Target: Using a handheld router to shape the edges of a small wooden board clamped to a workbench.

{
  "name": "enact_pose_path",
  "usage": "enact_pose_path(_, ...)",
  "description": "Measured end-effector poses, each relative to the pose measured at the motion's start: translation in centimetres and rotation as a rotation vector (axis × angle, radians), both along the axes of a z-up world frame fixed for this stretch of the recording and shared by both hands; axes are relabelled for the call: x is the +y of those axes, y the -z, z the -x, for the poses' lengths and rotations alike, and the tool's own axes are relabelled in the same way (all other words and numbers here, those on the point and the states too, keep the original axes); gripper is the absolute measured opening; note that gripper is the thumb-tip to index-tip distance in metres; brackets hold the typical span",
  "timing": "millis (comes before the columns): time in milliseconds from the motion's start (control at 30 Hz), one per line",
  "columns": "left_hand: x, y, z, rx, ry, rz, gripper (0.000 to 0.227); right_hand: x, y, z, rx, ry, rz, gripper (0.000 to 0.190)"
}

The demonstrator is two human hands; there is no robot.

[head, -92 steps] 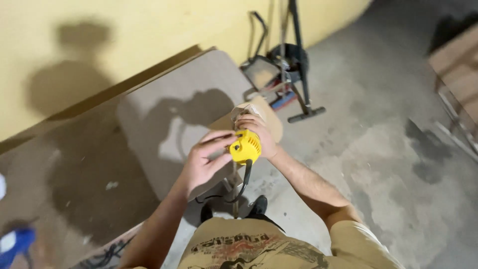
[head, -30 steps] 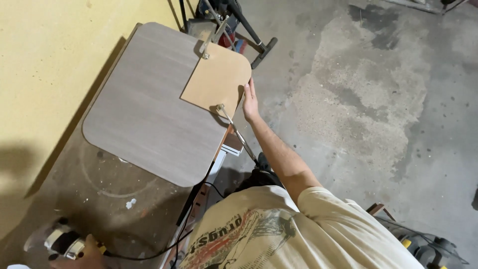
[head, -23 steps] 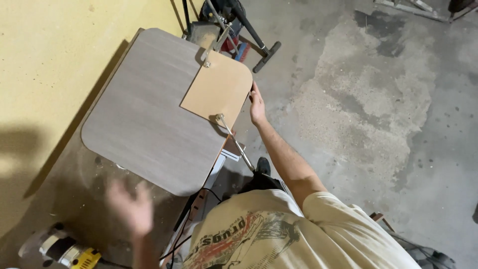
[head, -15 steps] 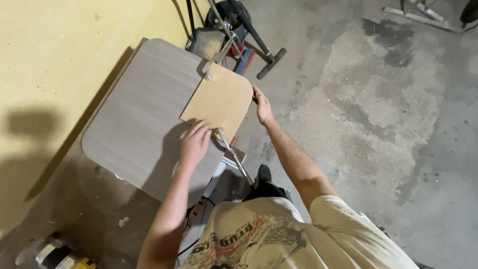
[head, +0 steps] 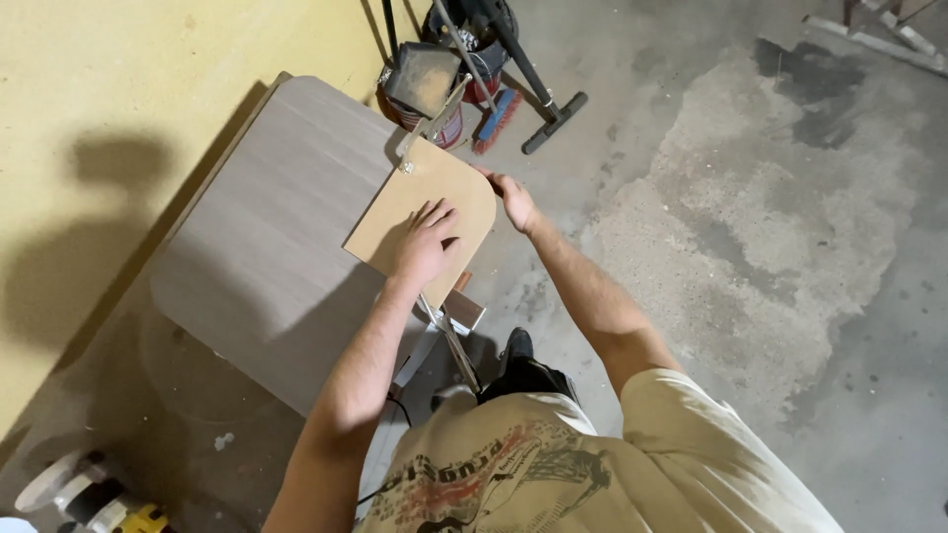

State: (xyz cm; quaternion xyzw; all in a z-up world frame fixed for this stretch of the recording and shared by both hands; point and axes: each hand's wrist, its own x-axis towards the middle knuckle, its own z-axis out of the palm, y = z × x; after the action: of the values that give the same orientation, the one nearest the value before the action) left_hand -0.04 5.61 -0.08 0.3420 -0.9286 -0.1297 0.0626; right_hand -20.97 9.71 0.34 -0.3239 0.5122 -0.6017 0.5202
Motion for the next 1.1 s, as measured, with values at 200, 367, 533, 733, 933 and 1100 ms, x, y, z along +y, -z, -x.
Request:
enact_pose_path(200, -0.1, -0.1, -0.2, 0.006, 0.006, -0.003, 0.053, 2.2, 6.4, 0.0, 0.046, 0.041, 0.064, 0.053)
enact_pose_path(367, -0.2, 0.0, -0.2, -0.01, 0.017, -0.008, 0.054, 5.8, 7.4, -3.2, 0.304, 0.157, 0.065, 0.055)
enact_pose_path(533, -0.1, -0.3, -0.1, 0.002, 0.018, -0.014, 0.055, 7.8, 7.7, -7.2, 0.322, 0.295, 0.073, 0.054)
enact_pose_path(733, -0.2, 0.7, -0.2, 0.017, 0.0, -0.015, 0.054, 9.7, 6.6, -11.9, 0.346, 0.376, 0.006, 0.056)
enact_pose_path(933, -0.2, 0.3, -0.2, 0.019, -0.006, -0.056, 0.055, 9.3, 5.3, -13.0, 0.289, 0.395, 0.019, 0.062)
enact_pose_path(1100, -0.1, 0.4, -0.2, 0.04, 0.0, 0.001, 0.054, 8.0, 6.8, -10.3, 0.222, 0.435, 0.086, 0.056)
